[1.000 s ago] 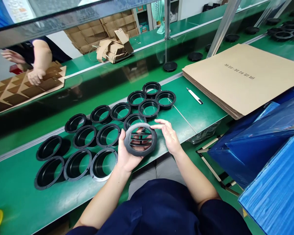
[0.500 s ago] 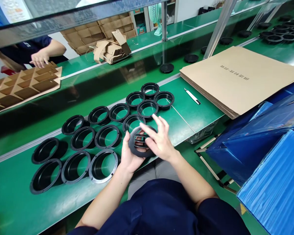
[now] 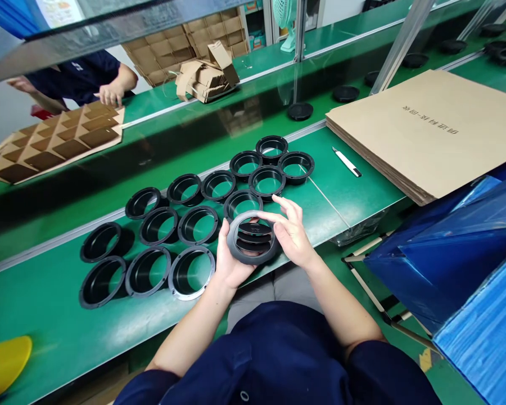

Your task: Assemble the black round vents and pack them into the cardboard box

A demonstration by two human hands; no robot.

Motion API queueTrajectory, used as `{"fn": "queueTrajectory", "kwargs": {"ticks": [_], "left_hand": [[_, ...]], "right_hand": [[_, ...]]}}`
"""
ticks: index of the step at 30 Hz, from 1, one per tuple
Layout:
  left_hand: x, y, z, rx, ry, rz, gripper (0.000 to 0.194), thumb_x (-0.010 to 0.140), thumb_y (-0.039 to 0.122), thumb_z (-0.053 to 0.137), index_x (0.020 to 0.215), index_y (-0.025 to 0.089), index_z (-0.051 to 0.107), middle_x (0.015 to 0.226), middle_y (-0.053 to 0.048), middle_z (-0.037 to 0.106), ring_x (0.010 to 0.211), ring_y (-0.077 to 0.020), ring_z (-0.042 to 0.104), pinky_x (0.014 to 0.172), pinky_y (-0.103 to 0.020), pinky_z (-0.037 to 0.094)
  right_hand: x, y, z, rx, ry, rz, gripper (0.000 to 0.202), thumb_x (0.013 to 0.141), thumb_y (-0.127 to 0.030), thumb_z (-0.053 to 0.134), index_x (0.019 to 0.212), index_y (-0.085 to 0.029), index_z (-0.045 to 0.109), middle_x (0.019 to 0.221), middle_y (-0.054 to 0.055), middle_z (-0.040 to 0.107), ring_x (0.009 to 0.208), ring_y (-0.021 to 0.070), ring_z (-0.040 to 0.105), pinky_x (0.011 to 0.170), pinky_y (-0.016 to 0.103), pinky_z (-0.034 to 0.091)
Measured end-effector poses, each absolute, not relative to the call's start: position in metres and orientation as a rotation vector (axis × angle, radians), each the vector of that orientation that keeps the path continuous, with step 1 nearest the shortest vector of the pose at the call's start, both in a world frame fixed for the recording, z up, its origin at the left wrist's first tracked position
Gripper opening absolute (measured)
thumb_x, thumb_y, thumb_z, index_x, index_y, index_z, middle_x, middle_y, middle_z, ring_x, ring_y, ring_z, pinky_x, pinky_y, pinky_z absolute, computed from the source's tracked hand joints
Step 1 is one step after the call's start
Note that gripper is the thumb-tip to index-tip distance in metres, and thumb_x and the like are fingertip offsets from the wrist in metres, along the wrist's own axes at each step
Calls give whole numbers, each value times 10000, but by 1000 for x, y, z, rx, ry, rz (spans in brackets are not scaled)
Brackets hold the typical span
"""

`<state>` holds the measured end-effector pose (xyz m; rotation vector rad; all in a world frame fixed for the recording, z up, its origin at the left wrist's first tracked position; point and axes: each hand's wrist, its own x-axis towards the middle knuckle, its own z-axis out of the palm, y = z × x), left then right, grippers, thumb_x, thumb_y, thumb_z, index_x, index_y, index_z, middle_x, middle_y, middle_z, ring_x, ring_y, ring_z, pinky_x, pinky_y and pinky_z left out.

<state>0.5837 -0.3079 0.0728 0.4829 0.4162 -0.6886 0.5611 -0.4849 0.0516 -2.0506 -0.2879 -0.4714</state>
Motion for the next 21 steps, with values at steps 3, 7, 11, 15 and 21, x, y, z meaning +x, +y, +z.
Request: {"fn": "queueTrajectory", "kwargs": {"ticks": [3, 7, 11, 15, 21], "left_hand": [[584, -307, 71, 458, 409, -701, 601, 1001, 661, 483, 1127, 136, 748, 1191, -126, 755, 1260, -307, 644, 1128, -451, 488], [584, -304, 69, 433, 433, -731, 607, 978, 686, 505, 1130, 144, 732, 1219, -135, 736, 1234, -336, 651, 1096, -509, 508], [584, -303, 69, 419, 452, -781, 637, 938, 728, 537, 1134, 148, 715, 1215, -166, 714, 1177, -367, 663, 1014, -561, 549], [585, -305, 70, 408, 480, -785, 621, 925, 732, 559, 1093, 154, 709, 1177, -169, 712, 1098, -339, 683, 952, -531, 581], [590, -311, 79, 486, 528, -668, 536, 1004, 630, 502, 1156, 169, 729, 1085, -81, 770, 961, -213, 724, 872, -339, 603]], "right_hand": [[561, -483, 52, -1963, -287, -448, 574, 1098, -630, 298, 1252, -349, 775, 1585, 10, 449, 1493, 292, 326, 1232, 525, 402], [564, -483, 49, -1948, -272, -413, 601, 1096, -641, 288, 1232, -328, 783, 1570, 21, 472, 1492, 287, 337, 1229, 515, 410], [566, -484, 46, -1910, -241, -403, 607, 1106, -623, 279, 1251, -303, 774, 1533, 52, 509, 1470, 287, 378, 1225, 520, 400], [564, -485, 44, -1978, -224, -409, 637, 1118, -601, 211, 1346, -303, 725, 1531, 66, 511, 1457, 286, 406, 1251, 549, 345], [556, -485, 38, -2349, -568, -457, 622, 1048, -703, 394, 1394, -285, 696, 1629, 82, 411, 1532, 340, 277, 1263, 599, 309]]}}
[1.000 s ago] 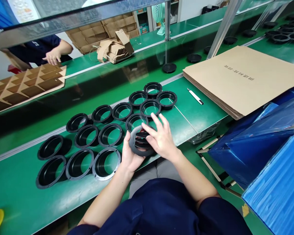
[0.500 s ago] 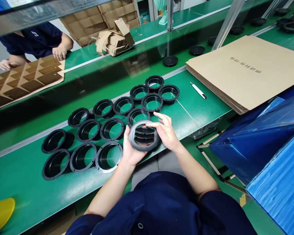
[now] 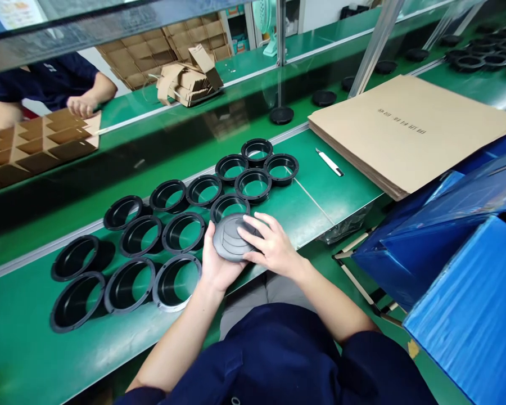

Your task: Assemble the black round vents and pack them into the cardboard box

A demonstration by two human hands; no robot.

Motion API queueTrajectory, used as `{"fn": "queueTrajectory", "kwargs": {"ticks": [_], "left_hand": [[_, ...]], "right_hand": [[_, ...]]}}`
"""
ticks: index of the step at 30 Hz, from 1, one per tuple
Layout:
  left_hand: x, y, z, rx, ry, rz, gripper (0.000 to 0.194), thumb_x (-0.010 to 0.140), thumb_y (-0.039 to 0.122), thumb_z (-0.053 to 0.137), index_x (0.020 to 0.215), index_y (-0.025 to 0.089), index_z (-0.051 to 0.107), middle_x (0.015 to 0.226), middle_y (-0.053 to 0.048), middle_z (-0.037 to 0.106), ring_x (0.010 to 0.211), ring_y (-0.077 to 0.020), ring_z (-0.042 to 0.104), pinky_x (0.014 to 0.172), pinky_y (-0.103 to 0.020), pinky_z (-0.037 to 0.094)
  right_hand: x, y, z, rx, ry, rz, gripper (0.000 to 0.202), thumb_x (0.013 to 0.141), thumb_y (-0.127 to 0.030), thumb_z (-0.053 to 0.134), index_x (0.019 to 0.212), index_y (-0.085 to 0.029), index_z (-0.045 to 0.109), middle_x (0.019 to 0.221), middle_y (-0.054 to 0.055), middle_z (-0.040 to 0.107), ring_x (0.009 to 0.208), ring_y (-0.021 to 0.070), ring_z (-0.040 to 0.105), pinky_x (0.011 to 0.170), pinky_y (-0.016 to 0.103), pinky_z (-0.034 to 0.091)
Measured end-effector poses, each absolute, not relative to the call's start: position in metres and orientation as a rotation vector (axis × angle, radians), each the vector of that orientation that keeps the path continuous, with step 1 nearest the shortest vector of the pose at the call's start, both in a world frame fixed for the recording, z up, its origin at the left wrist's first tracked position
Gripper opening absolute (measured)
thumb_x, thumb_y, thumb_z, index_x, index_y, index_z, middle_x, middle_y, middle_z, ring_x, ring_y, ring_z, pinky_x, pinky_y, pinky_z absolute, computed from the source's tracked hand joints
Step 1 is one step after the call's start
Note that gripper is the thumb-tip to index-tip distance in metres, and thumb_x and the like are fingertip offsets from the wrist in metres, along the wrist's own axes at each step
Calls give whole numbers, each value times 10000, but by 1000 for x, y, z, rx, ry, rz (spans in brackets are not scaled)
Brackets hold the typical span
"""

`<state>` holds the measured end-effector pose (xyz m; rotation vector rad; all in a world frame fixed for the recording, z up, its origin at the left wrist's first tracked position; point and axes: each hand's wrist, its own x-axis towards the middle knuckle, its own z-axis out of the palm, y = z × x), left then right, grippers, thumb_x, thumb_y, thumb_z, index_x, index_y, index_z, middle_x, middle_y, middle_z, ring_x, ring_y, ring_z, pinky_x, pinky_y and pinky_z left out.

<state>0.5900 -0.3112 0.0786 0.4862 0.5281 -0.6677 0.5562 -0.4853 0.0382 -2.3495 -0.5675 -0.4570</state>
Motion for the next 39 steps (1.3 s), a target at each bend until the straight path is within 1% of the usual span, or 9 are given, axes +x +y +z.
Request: {"fn": "queueTrajectory", "kwargs": {"ticks": [2, 5, 7, 11, 14, 18, 22, 27, 39], "left_hand": [[590, -315, 81, 534, 514, -681, 521, 1018, 600, 494, 1164, 164, 738, 1067, -77, 782, 956, -210, 734, 870, -324, 602], [590, -324, 84, 575, 425, -717, 511, 1032, 566, 492, 1195, 152, 745, 1089, -93, 788, 985, -217, 742, 917, -317, 594], [590, -328, 85, 582, 373, -728, 499, 1041, 547, 489, 1219, 156, 742, 1116, -95, 786, 1009, -218, 743, 957, -318, 584], [592, -329, 81, 509, 310, -757, 498, 1055, 540, 459, 1224, 164, 741, 1182, -106, 769, 1161, -259, 706, 1076, -372, 534], [593, -325, 72, 476, 234, -787, 570, 1043, 615, 434, 1250, 171, 727, 1233, -122, 746, 1249, -281, 658, 1123, -399, 492], [591, -321, 57, 603, 12, -822, 743, 955, 794, 434, 1445, 262, 603, 1363, -127, 680, 1346, -299, 575, 1143, -461, 440], [588, -317, 42, 914, -221, -744, 649, 937, 728, 569, 1330, 226, 691, 1356, -146, 668, 1311, -307, 557, 1133, -439, 400], [589, -310, 31, 975, -275, -746, 524, 960, 640, 590, 1247, 227, 735, 1291, -134, 688, 1216, -300, 589, 1061, -417, 429], [591, -307, 37, 940, -205, -809, 455, 931, 579, 652, 1204, 230, 755, 1288, -135, 688, 1235, -320, 588, 1060, -427, 436]], "right_hand": [[557, -487, 40, -2416, -598, -446, 675, 998, -729, 510, 1476, -267, 622, 1680, 107, 322, 1560, 368, 219, 1263, 628, 287], [564, -490, 49, -2447, -603, -351, 1059, 825, -805, 706, 1639, -213, 379, 1733, 174, 114, 1585, 420, 129, 1253, 671, 262], [568, -489, 56, -2455, -611, -274, 1213, 771, -781, 776, 1688, -204, 230, 1727, 198, 92, 1586, 414, 137, 1252, 657, 279], [569, -486, 65, -2473, -672, -216, 1274, 745, -719, 838, 1701, -230, 152, 1717, 197, 115, 1579, 407, 156, 1254, 646, 281], [573, -491, 68, -2471, -743, -247, 1266, 730, -670, 858, 1697, -240, 162, 1704, 183, 162, 1565, 399, 193, 1250, 623, 304], [617, -523, 78, -2523, -359, -535, 1060, 803, -634, 764, 1655, -215, 293, 1652, 181, 273, 1535, 372, 270, 1245, 580, 320], [689, -559, 88, -2664, 265, -523, 1006, 834, -660, 708, 1622, -139, 360, 1621, 228, 316, 1512, 416, 286, 1217, 589, 323], [737, -567, 87, -2878, 383, -229, 1005, 868, -717, 671, 1632, -155, 340, 1601, 234, 357, 1472, 442, 336, 1183, 559, 350], [698, -603, 79, -2994, 395, -91, 962, 915, -731, 631, 1659, -212, 311, 1628, 231, 321, 1540, 389, 272, 1213, 513, 323]]}}
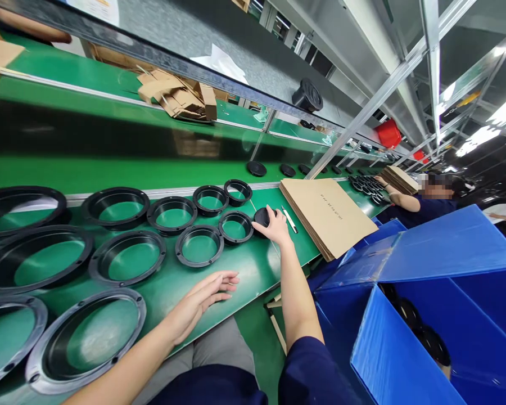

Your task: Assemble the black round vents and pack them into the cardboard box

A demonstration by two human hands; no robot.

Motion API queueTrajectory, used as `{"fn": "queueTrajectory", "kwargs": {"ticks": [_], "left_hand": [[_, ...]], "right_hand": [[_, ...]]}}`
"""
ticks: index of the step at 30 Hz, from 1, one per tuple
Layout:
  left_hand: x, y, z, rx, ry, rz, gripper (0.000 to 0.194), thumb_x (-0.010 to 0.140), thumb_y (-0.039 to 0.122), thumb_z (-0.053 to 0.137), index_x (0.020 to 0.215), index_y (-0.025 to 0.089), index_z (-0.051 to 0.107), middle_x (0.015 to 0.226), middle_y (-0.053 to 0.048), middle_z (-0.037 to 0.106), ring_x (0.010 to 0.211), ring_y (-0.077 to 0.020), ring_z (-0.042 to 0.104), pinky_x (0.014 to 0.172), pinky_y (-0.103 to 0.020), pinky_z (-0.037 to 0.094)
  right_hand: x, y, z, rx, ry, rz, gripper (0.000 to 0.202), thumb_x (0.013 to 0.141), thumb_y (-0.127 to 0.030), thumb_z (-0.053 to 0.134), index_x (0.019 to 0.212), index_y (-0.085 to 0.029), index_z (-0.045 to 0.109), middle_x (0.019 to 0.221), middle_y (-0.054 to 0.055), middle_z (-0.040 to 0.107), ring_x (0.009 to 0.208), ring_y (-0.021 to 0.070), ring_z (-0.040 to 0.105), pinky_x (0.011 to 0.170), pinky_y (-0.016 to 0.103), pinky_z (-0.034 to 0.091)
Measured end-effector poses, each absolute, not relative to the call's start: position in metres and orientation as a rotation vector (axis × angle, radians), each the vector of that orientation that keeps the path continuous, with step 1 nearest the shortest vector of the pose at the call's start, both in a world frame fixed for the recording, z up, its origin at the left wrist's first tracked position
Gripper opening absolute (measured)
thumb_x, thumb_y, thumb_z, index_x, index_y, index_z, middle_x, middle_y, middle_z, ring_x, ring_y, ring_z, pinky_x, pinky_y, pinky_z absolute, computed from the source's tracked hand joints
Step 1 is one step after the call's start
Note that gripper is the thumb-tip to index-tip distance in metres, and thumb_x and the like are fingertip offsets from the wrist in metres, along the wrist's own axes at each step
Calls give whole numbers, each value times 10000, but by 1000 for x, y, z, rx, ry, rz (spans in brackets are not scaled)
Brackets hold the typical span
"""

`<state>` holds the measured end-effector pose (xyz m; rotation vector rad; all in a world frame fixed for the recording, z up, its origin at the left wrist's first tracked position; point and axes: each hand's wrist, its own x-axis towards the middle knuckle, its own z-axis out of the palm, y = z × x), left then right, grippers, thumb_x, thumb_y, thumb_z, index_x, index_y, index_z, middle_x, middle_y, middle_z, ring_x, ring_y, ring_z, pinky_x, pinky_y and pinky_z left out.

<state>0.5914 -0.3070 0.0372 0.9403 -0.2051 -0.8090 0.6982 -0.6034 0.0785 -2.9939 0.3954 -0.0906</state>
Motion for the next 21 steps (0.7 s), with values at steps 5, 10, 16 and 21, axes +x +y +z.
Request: {"fn": "queueTrajectory", "kwargs": {"ticks": [5, 10, 16, 21], "left_hand": [[592, -308, 37, 965, -202, -818, 417, 936, 549, 668, 1198, 238, 762, 1289, -126, 696, 1231, -308, 601, 1046, -404, 443], [591, -309, 36, 982, -183, -836, 438, 904, 553, 715, 1201, 234, 760, 1292, -130, 695, 1228, -313, 602, 1040, -406, 450], [595, -309, 33, 992, -160, -838, 487, 875, 575, 739, 1218, 229, 748, 1322, -130, 680, 1246, -321, 589, 1057, -424, 449], [594, -309, 31, 1003, -128, -815, 465, 874, 558, 752, 1192, 219, 754, 1254, -133, 705, 1201, -307, 613, 1025, -402, 458]], "right_hand": [[672, -612, 75, -3049, 442, -52, 926, 935, -760, 576, 1671, -274, 293, 1679, 212, 244, 1550, 408, 258, 1227, 567, 282], [677, -600, 97, -3057, 454, -138, 793, 1062, -680, 249, 1687, -193, 222, 1734, 181, 132, 1609, 355, 97, 1261, 641, 139], [699, -588, 113, -2988, 379, -728, 730, 1096, -498, 132, 1689, -75, 86, 1742, 176, 83, 1624, 298, 12, 1298, 563, 117], [709, -591, 73, -3006, 495, -115, 686, 1099, -472, 220, 1640, -57, 295, 1703, 200, 245, 1592, 316, 205, 1287, 551, 184]]}}
